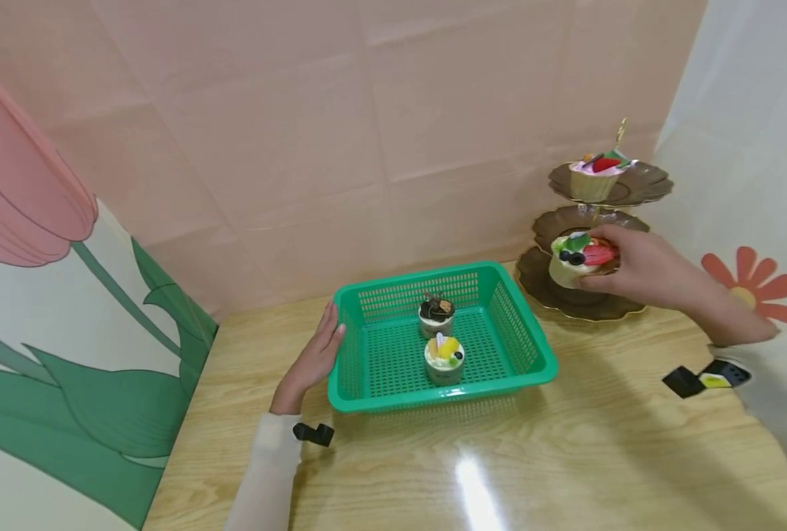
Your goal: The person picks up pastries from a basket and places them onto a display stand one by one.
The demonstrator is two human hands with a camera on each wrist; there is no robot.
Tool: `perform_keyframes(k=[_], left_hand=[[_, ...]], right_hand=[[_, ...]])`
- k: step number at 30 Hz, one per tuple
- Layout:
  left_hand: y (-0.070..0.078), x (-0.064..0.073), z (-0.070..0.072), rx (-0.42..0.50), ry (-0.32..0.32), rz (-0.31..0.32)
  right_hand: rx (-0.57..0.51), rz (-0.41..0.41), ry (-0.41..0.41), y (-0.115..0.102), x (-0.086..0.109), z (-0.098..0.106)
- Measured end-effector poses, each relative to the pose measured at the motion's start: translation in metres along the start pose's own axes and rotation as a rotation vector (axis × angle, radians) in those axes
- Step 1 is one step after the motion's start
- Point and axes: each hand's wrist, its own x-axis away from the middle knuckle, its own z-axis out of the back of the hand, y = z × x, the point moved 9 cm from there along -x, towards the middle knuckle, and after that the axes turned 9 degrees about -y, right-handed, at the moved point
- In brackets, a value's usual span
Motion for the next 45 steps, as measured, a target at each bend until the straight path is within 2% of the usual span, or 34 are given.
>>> perform_keyframes(k=[4, 10, 17, 23, 30, 45], left_hand=[[0.0, 0.0, 0.0, -0.002, 0.001, 0.002], [0.0, 0.001, 0.0, -0.008, 0.006, -0.006], [0.002, 0.0, 0.001, -0.016, 0.008, -0.013], [0.001, 0.001, 0.001, 0.003, 0.004, -0.008], [0.001, 0.002, 0.0, 0.002, 0.006, -0.007], [0.0, 0.005, 0.002, -0.018, 0.013, -0.015]], right_hand=[[0.005, -0.022, 0.03, 0.008, 0.001, 0.014], [0.013, -0.055, 0.026, 0.019, 0.002, 0.033], [0.018, -0.128, -0.003, 0.045, -0.002, 0.052], [0.093, -0.161, 0.026, 0.06, -0.01, 0.072], [0.097, -0.239, 0.02, 0.079, -0.01, 0.091], [0.09, -0.333, 0.045, 0.115, -0.037, 0.116]])
